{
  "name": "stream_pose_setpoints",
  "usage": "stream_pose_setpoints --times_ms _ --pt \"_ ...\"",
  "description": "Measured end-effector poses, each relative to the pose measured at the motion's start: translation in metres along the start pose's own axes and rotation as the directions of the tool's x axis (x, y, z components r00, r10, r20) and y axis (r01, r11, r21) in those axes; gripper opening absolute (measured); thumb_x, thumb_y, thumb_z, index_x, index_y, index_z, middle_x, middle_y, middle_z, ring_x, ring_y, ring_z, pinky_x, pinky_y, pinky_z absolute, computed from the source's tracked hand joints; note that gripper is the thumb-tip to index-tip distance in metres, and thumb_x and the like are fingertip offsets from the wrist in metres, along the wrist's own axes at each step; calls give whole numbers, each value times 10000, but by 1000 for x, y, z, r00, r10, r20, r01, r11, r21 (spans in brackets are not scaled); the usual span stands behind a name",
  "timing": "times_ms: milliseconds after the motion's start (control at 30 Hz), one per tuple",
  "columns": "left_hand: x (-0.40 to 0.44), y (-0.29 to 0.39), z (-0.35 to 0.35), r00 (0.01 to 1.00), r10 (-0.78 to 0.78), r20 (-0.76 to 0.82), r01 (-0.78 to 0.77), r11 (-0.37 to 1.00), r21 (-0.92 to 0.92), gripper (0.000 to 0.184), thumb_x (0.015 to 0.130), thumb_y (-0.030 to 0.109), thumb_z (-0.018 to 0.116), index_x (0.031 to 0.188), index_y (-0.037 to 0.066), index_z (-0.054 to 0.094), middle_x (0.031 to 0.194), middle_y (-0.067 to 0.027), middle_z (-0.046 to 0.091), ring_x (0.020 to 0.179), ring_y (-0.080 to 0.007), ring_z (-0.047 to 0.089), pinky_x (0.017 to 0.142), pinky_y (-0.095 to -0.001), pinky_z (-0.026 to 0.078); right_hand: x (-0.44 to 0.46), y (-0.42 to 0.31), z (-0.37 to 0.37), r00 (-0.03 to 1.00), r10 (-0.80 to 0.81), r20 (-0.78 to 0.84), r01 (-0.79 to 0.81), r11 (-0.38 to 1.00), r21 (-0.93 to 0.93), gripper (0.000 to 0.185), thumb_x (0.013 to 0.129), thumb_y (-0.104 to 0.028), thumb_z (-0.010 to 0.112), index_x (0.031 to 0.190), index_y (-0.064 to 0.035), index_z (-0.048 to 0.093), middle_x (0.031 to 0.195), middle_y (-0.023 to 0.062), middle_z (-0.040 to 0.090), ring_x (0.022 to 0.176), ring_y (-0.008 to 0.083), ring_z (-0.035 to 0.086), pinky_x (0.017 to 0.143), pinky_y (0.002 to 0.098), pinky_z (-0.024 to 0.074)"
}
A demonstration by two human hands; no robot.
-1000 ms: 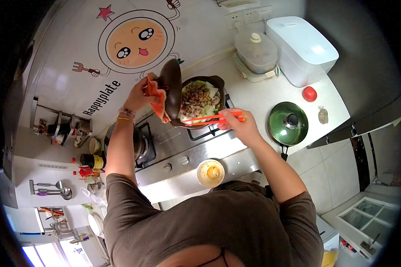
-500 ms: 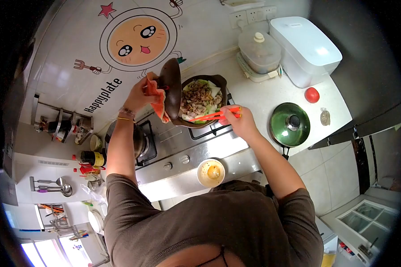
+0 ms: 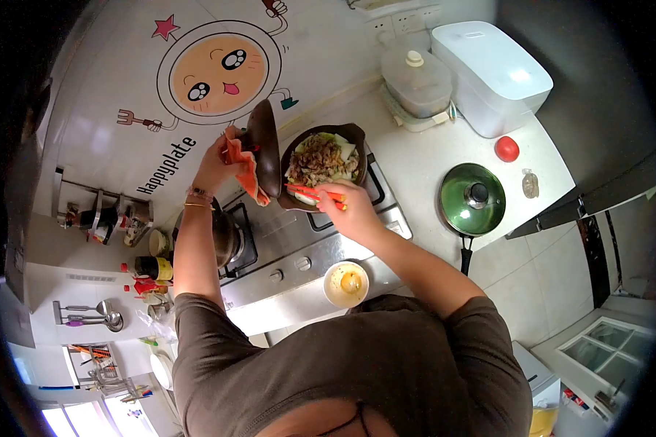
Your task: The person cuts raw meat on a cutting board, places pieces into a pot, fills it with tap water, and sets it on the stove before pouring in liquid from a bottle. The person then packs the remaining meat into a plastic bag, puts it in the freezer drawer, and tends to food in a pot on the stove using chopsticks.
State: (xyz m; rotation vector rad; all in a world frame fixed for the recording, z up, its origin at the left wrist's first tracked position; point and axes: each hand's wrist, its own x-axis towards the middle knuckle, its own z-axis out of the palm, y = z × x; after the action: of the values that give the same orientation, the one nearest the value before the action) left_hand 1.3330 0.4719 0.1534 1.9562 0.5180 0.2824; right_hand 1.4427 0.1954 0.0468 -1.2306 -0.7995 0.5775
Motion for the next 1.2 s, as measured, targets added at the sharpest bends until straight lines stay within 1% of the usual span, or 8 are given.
stream_pose_setpoints --times_ms 133,233,333,433,533,733,1000,1200 --pt "-2 1 -3 1000 -23 3 23 999 -33 606 609 -7 751 1160 49 504 938 52 532 849 -63 532 774 -224 452 -2 5 8 1000 3 -17 -4 998 -64 171 897 -53 534 982 68 621 878 130 593 757 202 658 688 252 520" --pt "-1 -4 -5 1000 -11 14 13 995 -99 612 613 3 759 1166 53 501 940 51 533 856 -65 535 778 -227 451 0 0 4 988 -151 33 153 930 -335 169 870 -60 568 966 66 626 856 149 600 737 223 642 664 273 499" --pt "-1 -3 -7 1000 -1 -13 1 999 -42 605 615 9 764 1159 56 504 940 49 535 855 -68 539 779 -231 454 3 -2 2 971 -237 34 232 897 -377 179 846 -72 592 962 60 629 841 163 600 718 250 617 650 297 477" --pt "-1 -3 -6 1000 9 11 -8 994 -110 615 610 4 765 1163 57 502 950 46 535 864 -75 549 790 -241 459 6 -1 0 980 -191 48 195 900 -389 177 842 -76 597 963 48 635 847 165 599 734 268 607 665 305 474" --pt "1 -3 -4 1000 18 15 -17 996 -86 625 605 -4 762 1169 54 498 962 44 529 875 -82 556 816 -249 460 0 -16 -1 989 -143 32 146 958 -246 169 836 -77 599 958 32 640 856 168 602 754 291 597 679 320 469" --pt "-1 0 -3 1000 29 -2 -29 998 -51 637 608 -40 728 1191 48 489 969 37 526 901 -93 563 849 -261 460 24 -10 18 965 -262 -26 237 906 -351 158 835 -86 571 931 26 627 883 177 602 822 348 582 723 372 468" --pt "-8 -10 -12 1000 -9 -2 9 995 -103 671 600 -61 717 1215 59 476 980 43 509 923 -98 548 854 -262 449 21 9 30 967 -253 1 229 874 -429 165 827 -82 569 945 23 618 865 189 575 795 377 563 714 396 468" --pt "-11 -5 -9 1000 1 6 0 996 -88 696 594 -61 732 1226 62 469 991 42 500 937 -100 539 868 -270 446 30 -23 8 968 -243 -64 222 945 -241 162 844 -130 588 893 11 651 827 173 607 751 327 599 681 369 473"
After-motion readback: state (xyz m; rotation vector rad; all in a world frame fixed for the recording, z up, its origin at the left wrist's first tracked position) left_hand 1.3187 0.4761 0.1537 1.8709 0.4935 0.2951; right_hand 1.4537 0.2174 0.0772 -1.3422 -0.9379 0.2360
